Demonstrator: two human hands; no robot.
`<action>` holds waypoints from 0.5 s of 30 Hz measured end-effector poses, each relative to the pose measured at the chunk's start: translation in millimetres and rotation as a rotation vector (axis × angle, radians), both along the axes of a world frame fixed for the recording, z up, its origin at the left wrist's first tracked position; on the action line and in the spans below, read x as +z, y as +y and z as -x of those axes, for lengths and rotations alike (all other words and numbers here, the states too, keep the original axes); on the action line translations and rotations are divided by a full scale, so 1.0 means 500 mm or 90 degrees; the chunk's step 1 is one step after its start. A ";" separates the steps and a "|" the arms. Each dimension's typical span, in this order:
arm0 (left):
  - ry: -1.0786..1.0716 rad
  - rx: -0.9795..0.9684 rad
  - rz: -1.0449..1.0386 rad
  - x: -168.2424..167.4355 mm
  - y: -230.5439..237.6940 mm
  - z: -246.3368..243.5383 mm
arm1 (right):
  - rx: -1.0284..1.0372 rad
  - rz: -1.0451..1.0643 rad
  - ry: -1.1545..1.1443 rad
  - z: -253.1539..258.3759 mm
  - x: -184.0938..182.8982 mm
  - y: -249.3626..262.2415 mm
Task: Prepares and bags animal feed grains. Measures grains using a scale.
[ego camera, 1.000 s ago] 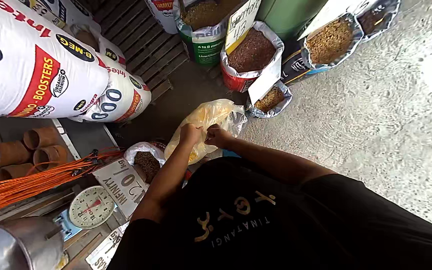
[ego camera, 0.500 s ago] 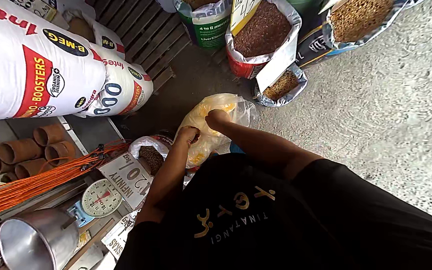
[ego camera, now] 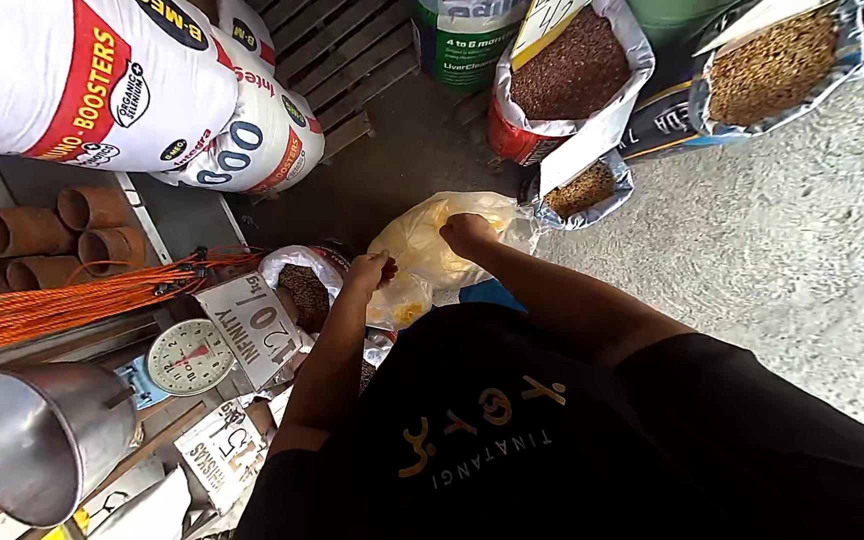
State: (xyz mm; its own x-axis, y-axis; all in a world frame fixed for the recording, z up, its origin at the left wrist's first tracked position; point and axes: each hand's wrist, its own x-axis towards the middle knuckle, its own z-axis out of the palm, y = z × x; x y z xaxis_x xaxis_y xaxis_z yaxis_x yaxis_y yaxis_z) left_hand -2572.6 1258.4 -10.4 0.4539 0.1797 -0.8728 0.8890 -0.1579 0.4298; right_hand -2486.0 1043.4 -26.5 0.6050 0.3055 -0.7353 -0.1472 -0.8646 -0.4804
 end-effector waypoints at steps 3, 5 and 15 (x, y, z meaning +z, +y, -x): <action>-0.013 -0.142 -0.124 0.002 -0.015 -0.046 | -0.016 0.020 0.000 0.005 0.003 0.008; 0.005 -0.290 -0.179 -0.013 -0.032 -0.067 | -0.030 0.035 0.003 0.009 0.008 0.014; 0.024 -0.137 -0.136 -0.026 -0.014 -0.013 | -0.120 0.133 -0.031 -0.013 0.003 0.018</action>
